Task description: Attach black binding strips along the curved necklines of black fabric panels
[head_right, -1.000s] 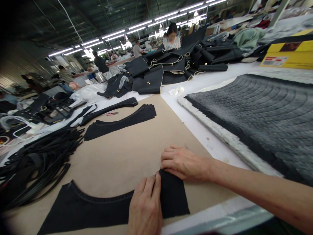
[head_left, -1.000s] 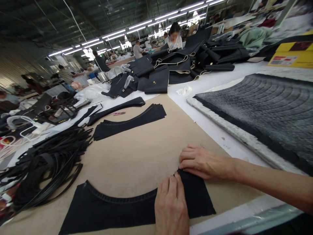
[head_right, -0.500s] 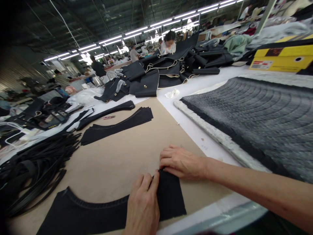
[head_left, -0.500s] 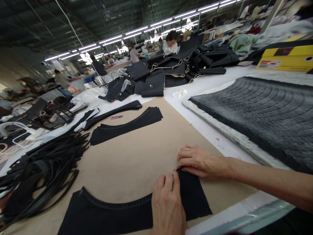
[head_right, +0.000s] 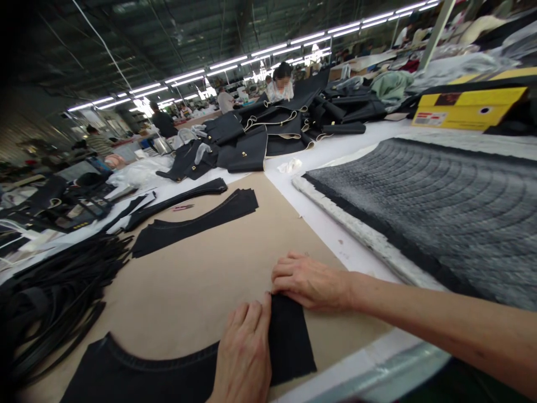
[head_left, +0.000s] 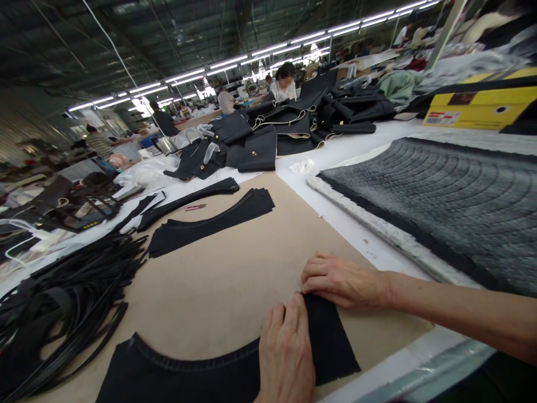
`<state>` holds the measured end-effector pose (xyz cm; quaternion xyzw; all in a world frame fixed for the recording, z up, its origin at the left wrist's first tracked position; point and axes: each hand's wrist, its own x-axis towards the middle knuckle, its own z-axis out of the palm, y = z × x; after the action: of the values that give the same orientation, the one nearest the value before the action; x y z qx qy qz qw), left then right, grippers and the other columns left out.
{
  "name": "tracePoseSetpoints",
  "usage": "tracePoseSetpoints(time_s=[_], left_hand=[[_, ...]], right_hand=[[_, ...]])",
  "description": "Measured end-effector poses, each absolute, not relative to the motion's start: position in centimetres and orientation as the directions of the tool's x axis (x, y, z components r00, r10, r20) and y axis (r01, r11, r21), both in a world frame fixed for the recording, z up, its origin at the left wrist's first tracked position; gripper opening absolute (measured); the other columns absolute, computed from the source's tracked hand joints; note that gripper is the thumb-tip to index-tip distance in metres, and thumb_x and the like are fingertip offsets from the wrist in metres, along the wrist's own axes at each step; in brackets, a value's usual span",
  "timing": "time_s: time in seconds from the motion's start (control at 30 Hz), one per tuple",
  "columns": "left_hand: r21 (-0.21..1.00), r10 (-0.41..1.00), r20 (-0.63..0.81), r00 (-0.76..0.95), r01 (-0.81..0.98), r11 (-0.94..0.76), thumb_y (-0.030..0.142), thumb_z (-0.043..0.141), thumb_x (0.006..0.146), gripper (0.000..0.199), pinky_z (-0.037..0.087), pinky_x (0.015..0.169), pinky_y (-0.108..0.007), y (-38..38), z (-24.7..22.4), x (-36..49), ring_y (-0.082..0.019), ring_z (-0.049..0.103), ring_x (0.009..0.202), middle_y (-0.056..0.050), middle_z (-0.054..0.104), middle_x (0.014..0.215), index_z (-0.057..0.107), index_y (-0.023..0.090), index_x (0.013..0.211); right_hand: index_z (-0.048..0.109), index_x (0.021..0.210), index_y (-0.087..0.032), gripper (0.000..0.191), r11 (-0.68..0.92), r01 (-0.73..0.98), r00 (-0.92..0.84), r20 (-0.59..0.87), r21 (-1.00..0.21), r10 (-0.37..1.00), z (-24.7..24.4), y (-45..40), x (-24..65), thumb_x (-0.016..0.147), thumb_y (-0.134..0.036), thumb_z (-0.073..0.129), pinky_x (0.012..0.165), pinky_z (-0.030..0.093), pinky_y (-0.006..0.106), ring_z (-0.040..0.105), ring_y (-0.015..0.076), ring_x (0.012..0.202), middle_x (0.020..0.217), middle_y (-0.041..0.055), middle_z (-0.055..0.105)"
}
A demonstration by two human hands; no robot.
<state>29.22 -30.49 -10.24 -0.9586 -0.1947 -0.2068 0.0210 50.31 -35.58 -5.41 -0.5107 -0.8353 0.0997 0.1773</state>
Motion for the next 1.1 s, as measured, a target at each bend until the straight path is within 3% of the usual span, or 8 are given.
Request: tracePoseSetpoints(time_s=[0.3, 0.57, 0.87, 1.1], left_hand=[[-0.024, 0.336, 0.371, 0.866, 0.37, -0.929, -0.002, 0.053, 0.067, 0.059, 0.045, 0.079, -0.039, -30.6, -9.9, 29.4, -0.023, 0.047, 0.083, -0.007, 0.057, 0.093, 0.055, 0.007, 0.125], [-0.088, 0.309, 0.413, 0.857, 0.375, -0.923, 0.007, 0.053, 0.079, 0.046, 0.048, 0.076, -0.037, -30.9, -10.1, 29.6, -0.022, 0.048, 0.082, -0.008, 0.053, 0.092, 0.056, 0.012, 0.125], [-0.094, 0.295, 0.42, 0.858, 0.364, -0.927, 0.006, 0.051, 0.079, 0.046, 0.047, 0.08, -0.038, -31.0, -9.9, 29.6, -0.021, 0.048, 0.082, -0.007, 0.051, 0.092, 0.059, 0.016, 0.123], [-0.047, 0.328, 0.444, 0.834, 0.387, -0.921, 0.01, 0.052, 0.079, 0.046, 0.047, 0.08, -0.04, -31.3, -10.6, 30.0, -0.023, 0.049, 0.085, -0.008, 0.052, 0.093, 0.057, 0.014, 0.125]], right_hand=[[0.058, 0.109, -0.017, 0.03, 0.396, 0.832, -0.359, 0.168, -0.388, 0.918, -5.2, -36.1, 50.0, 0.091, -0.007, 0.036, 0.086, 0.035, 0.037, 0.053, 0.02, 0.093, 0.1, 0.0074, 0.062], [0.057, 0.117, -0.018, 0.035, 0.316, 0.926, -0.277, 0.197, -0.207, 0.941, -5.9, -37.8, 48.4, 0.091, -0.007, 0.037, 0.103, 0.025, 0.049, 0.044, 0.0254, 0.116, 0.126, 0.0097, 0.053], [0.052, 0.128, -0.022, 0.038, 0.251, 0.954, -0.221, 0.183, -0.161, 0.958, -6.2, -38.9, 48.6, 0.094, -0.012, 0.039, 0.111, 0.013, 0.051, 0.042, 0.0224, 0.122, 0.126, 0.0064, 0.055], [0.054, 0.126, -0.019, 0.041, 0.212, 0.971, -0.176, 0.267, -0.111, 0.947, -7.1, -39.4, 49.4, 0.09, -0.008, 0.037, 0.109, 0.02, 0.052, 0.045, 0.0234, 0.12, 0.123, 0.0079, 0.058]])
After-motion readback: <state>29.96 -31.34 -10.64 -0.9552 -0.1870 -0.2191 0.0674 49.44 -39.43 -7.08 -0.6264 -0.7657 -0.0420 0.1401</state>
